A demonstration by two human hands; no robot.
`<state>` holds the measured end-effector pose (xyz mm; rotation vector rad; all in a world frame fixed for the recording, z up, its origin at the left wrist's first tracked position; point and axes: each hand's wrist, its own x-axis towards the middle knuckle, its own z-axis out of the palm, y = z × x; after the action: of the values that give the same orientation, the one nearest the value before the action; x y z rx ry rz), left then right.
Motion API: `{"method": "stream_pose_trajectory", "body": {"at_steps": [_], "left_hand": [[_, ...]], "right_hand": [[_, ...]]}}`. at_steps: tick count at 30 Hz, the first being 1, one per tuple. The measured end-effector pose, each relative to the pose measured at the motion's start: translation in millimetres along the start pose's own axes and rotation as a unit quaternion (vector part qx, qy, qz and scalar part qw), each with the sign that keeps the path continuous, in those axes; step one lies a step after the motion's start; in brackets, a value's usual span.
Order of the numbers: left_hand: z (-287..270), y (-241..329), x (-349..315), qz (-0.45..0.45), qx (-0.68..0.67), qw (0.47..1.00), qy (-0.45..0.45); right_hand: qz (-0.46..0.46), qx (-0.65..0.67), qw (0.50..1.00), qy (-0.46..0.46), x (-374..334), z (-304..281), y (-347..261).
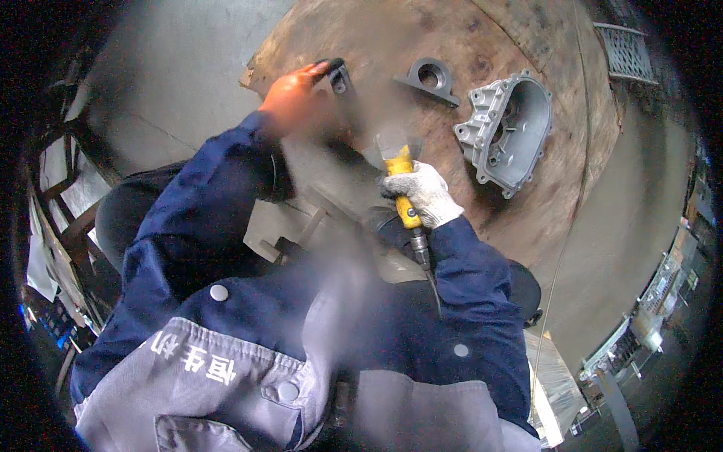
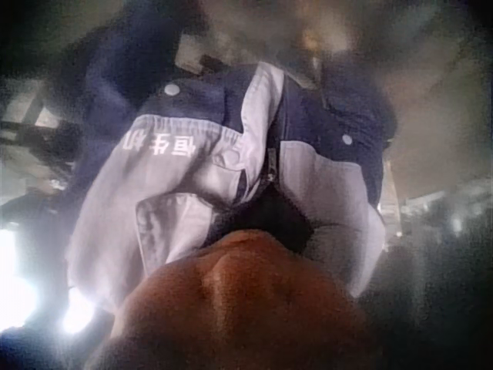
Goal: The person picks up several metal castings from a workbench, places them on a wooden board, and uses a handheld angle grinder to smooth their surfaces. The person handles each part individually, repositions them, and continues grinding until the clip ends.
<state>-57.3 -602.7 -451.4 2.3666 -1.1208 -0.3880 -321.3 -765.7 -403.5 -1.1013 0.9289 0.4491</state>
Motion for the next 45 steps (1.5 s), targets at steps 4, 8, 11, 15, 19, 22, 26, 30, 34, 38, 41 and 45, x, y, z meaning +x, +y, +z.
{"method": "stream_pose_trajectory", "body": {"at_steps": [4,8,11,15,19,22,26,30,34,38,41,45], "left_hand": [[8.4,-1.3,19.9,0.017,-0.036,0.992,-0.123],[23.8,-14.0,22.8,0.022,-0.02,0.995,-0.099],[40.0,-27.7,21.1,0.032,-0.041,0.997,-0.063],[56.0,-38.8,29.7,-0.023,-0.164,0.981,-0.105],[44.7,-32.7,30.1,-0.043,-0.209,0.971,-0.109],[30.6,-14.2,19.4,-0.222,-0.259,0.94,-0.031],[31.0,12.5,9.6,-0.378,-0.284,0.881,0.011],[43.5,23.6,13.2,-0.07,-0.028,0.991,-0.109],[33.4,11.9,21.7,-0.18,-0.23,0.939,-0.178],[20.7,11.2,28.3,-0.335,-0.622,0.688,-0.17],[14.6,17.3,27.4,-0.353,-0.665,0.64,-0.155],[1.0,24.1,19.0,-0.292,-0.599,0.73,-0.153]], "right_hand": [[-0.012,-0.032,0.999,-0.003,21.5,11.2,4.4],[-0.018,-0.064,0.998,0.011,42.1,19.9,4.1],[-0.013,-0.028,0.999,-0.008,49.6,29.4,5.4],[-0.011,-0.065,0.998,0.003,52.8,42.0,9.5],[0.004,0.028,1.0,-0.005,47.8,35.7,3.9],[-0.003,-0.086,0.996,0.039,22.1,21.2,-4.3],[-0.012,0.065,0.998,0.003,-37.5,-2.5,-22.4],[-0.054,0.152,0.987,0.015,-81.7,-14.8,-33.8],[-0.088,0.2,0.976,0.014,-94.5,-20.4,-32.0],[-0.097,0.202,0.975,0.013,-91.5,-28.8,-30.7],[-0.102,0.217,0.971,0.006,-88.9,-32.1,-30.5],[-0.11,0.238,0.965,0.016,-89.1,-33.0,-29.0]]}}
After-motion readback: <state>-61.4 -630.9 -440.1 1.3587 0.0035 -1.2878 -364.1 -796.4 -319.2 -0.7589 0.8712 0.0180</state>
